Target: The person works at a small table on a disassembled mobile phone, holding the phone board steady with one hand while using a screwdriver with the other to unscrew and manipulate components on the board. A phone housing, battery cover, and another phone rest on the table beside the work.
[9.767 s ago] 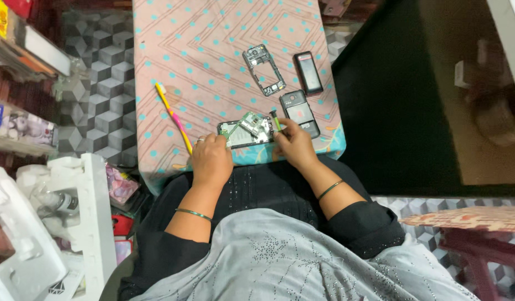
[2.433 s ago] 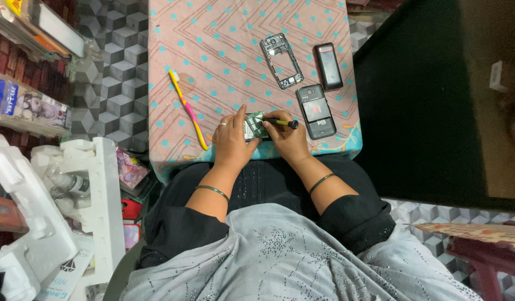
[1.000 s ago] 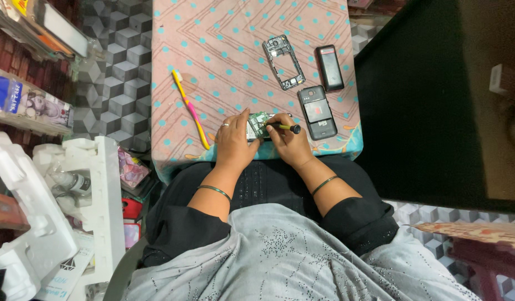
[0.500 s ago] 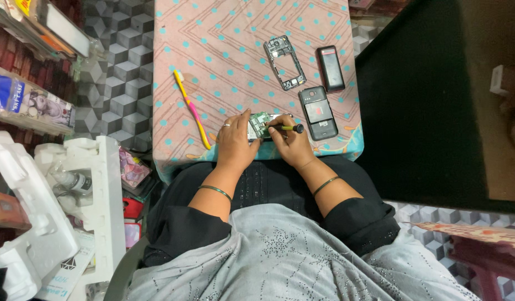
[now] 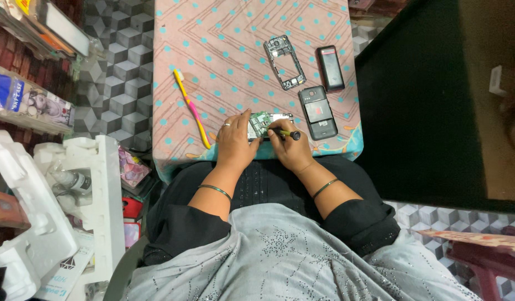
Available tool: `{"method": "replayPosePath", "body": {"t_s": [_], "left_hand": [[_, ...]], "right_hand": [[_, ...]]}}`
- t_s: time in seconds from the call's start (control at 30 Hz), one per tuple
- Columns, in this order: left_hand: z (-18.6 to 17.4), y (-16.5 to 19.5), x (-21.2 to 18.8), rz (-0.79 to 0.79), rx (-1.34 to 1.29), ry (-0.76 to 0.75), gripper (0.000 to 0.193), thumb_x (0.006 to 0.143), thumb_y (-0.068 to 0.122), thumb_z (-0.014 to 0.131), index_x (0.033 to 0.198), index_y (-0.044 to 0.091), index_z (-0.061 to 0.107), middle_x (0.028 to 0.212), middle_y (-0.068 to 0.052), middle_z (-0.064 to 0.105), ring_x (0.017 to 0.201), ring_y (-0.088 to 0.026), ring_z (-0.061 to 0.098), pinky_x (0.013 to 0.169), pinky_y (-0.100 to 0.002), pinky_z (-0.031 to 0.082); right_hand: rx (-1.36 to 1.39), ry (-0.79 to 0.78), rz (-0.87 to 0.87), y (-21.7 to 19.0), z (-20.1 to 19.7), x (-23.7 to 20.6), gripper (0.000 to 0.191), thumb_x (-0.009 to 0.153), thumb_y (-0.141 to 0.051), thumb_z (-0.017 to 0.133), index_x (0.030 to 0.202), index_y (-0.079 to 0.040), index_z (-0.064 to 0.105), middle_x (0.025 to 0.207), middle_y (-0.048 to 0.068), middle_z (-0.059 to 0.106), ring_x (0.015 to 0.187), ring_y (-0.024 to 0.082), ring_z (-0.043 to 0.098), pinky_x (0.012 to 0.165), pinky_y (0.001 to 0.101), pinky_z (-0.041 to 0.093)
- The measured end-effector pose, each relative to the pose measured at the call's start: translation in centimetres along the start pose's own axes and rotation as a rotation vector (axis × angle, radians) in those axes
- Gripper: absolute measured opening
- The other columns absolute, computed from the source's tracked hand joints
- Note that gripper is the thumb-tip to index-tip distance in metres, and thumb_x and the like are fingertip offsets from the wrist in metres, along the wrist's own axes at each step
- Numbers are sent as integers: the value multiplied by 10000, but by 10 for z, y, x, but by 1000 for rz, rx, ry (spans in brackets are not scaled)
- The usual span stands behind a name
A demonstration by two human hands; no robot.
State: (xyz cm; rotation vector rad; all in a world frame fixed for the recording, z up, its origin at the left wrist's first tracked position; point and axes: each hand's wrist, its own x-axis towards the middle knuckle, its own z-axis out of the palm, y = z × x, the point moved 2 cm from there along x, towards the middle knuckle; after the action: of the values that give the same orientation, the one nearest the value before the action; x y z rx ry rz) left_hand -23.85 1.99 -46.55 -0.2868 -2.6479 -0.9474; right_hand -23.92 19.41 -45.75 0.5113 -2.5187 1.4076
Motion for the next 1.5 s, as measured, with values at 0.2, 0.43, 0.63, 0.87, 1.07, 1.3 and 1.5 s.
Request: {"method": "replayPosePath", "body": {"t_s": [0.2, 0.43, 0.63, 0.87, 1.07, 1.3, 1.5], "left_hand": [[-1, 1, 2, -2, 4, -5, 821, 685, 157, 889, 1403, 27, 511, 1270, -183, 635, 1248, -375, 552, 1050, -497, 429], [-1, 2, 2, -5, 2, -2, 812, 688, 162, 887, 1398, 27, 516, 1271, -186, 641, 1256, -374, 555, 1056, -494, 430], [-2, 3, 2, -17, 2, -10, 810, 692, 163, 887, 1400, 25, 519, 1273, -186, 640, 1259, -374, 550, 1048, -498, 426], [-3, 4, 2, -21, 2, -8, 818, 678, 139, 876, 1405, 28, 517, 1272, -180, 642, 1251, -370, 552, 1039, -500, 429], [-4, 4, 3, -27, -5, -16, 826, 673, 139, 877, 1408, 30, 515, 1276, -187, 638, 1253, -374, 548, 1046, -501, 426], [-4, 5, 3, -26, 2, -9, 819, 679, 140, 873, 1408, 32, 515, 1278, -184, 638, 1257, -372, 548, 1049, -502, 420], [-3, 3, 3, -37, -9, -24, 812, 693, 148, 872, 1411, 29, 512, 1284, -180, 634, 1262, -368, 547, 1054, -500, 423]], "right_hand": [[16, -18, -13, 2, -2, 2, 161, 972, -101, 694, 1106, -51, 621, 963, 121, 739, 876, 263, 758, 753, 337, 590], [97, -31, 55, 10, 0, -1, 156, 983, -99, 676, 1111, -38, 613, 981, 119, 738, 886, 241, 755, 747, 326, 588], [132, 53, 53, 13, 2, 2, 163, 1013, -90, 663, 1148, -23, 602, 1030, 121, 729, 944, 229, 753, 798, 318, 598], [58, -12, 30, 3, -1, 3, 217, 969, -88, 715, 1178, -54, 668, 1022, 119, 753, 930, 225, 753, 797, 312, 580], [166, -17, 100, 3, 2, 9, 247, 960, -98, 719, 1204, -83, 681, 1040, 112, 754, 921, 220, 744, 806, 300, 582], [20, 48, -7, 0, 2, 10, 257, 913, -130, 785, 1161, -89, 731, 1059, 130, 765, 951, 250, 754, 819, 325, 585], [9, 40, 52, -3, 3, 11, 241, 921, -140, 783, 1155, -98, 740, 1043, 119, 772, 920, 240, 764, 788, 325, 593]]}}
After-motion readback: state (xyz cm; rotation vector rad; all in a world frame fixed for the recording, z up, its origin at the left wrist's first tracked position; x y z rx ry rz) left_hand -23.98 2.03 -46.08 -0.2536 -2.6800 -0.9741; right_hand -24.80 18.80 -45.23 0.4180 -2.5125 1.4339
